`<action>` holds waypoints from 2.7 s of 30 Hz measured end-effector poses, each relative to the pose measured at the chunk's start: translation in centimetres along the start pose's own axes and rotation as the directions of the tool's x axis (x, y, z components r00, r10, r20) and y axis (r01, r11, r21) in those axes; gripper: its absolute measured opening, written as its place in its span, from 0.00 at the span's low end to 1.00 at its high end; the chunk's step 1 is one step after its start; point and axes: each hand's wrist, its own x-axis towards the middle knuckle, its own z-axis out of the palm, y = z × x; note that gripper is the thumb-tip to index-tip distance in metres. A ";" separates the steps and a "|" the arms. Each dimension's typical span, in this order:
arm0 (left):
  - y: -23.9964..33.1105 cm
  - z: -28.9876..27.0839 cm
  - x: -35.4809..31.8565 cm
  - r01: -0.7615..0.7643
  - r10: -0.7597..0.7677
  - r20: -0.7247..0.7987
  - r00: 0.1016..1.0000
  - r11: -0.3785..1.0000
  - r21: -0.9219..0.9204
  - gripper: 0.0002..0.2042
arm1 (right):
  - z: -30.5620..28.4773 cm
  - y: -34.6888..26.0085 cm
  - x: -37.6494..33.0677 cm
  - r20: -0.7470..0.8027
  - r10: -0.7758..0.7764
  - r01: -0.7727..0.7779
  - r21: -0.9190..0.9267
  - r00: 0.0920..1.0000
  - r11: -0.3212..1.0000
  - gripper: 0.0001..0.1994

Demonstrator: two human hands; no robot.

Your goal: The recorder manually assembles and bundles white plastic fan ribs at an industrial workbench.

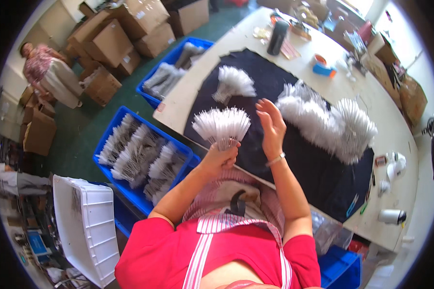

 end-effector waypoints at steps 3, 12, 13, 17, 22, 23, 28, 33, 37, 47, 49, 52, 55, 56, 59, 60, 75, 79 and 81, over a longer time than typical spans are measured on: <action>0.7 -0.6 0.6 -0.088 0.088 0.012 0.996 0.996 0.019 0.10 | -1.2 0.7 -1.0 0.228 0.271 -0.281 0.011 0.935 0.960 0.25; 0.3 0.1 -2.0 0.081 -0.207 0.514 0.832 0.963 0.256 0.12 | 1.8 -1.0 -6.0 0.616 0.406 -0.666 0.274 0.676 0.693 0.28; -0.2 0.1 -1.7 0.181 -0.335 0.442 0.832 0.917 0.354 0.13 | 1.8 -1.5 -6.2 0.625 0.440 -0.698 0.249 0.645 0.671 0.28; -2.2 -1.3 -0.9 0.366 -0.565 0.379 0.733 0.797 0.481 0.12 | 1.1 -0.6 -6.9 0.678 0.437 -0.727 0.213 0.591 0.653 0.30; -2.0 0.0 -1.5 0.432 -0.634 0.397 0.663 0.758 0.489 0.11 | 1.4 -2.4 -7.9 0.608 0.531 -0.759 0.192 0.590 0.623 0.23; -2.1 0.4 -1.7 0.409 -0.602 0.388 0.698 0.780 0.474 0.12 | 1.2 -2.9 -8.1 0.574 0.557 -0.759 0.188 0.600 0.623 0.17; 0.1 1.7 -2.4 0.338 -0.523 0.278 0.806 0.791 0.511 0.18 | 1.9 -3.4 -7.5 0.400 0.609 -0.713 0.198 0.685 0.672 0.10; 0.5 1.5 -1.0 0.473 -0.723 0.218 0.656 0.618 0.628 0.27 | -0.8 -1.3 -7.3 0.444 0.627 -0.759 0.490 0.641 0.429 0.11; 6.2 3.8 2.2 0.058 -0.614 0.200 0.764 0.373 0.926 0.21 | -4.5 -1.2 -6.7 0.352 0.609 -0.688 0.531 0.711 0.496 0.15; 9.2 -0.3 19.2 0.392 0.521 -0.178 0.835 -0.336 0.856 0.66 | -5.5 0.6 -9.7 0.270 0.703 -0.647 0.680 0.658 0.344 0.11; 8.9 -0.7 20.7 0.459 0.497 -0.239 0.834 -0.386 0.800 0.66 | -5.3 0.1 -9.4 0.209 0.682 -0.600 0.689 0.701 0.405 0.10; 9.2 -2.3 22.2 0.421 0.458 -0.223 0.861 -0.393 0.818 0.64 | -6.1 0.2 -9.1 0.170 0.719 -0.604 0.686 0.674 0.405 0.10; 10.2 -2.8 23.8 0.338 0.423 -0.148 0.894 -0.420 0.842 0.57 | -7.1 1.0 -8.2 0.180 0.709 -0.627 0.644 0.681 0.439 0.11; 10.2 -2.9 24.2 0.339 0.441 -0.147 0.885 -0.395 0.854 0.48 | -7.3 1.0 -8.4 0.179 0.714 -0.628 0.647 0.677 0.433 0.11; 9.4 -2.5 25.4 0.389 0.499 -0.173 0.849 -0.369 0.844 0.32 | -7.3 1.7 -7.3 0.168 0.724 -0.636 0.633 0.669 0.441 0.10; 9.9 -2.8 25.4 0.401 0.533 -0.187 0.825 -0.319 0.859 0.34 | -6.8 1.8 -7.1 0.176 0.739 -0.662 0.610 0.650 0.436 0.10; 14.5 -6.8 18.3 0.038 0.299 -0.320 0.899 0.675 0.737 0.17 | -4.4 3.9 -4.2 0.278 0.720 -0.747 0.456 0.636 0.484 0.07; 9.6 -2.3 9.8 -0.300 0.315 0.070 0.947 0.780 0.549 0.28 | -1.6 3.4 -1.5 -0.004 0.676 -0.612 0.420 0.737 0.670 0.10; 7.1 -0.4 8.0 -0.348 0.344 0.110 0.932 0.773 0.530 0.33 | -0.5 4.0 -0.1 -0.222 0.563 -0.482 0.330 0.796 0.812 0.16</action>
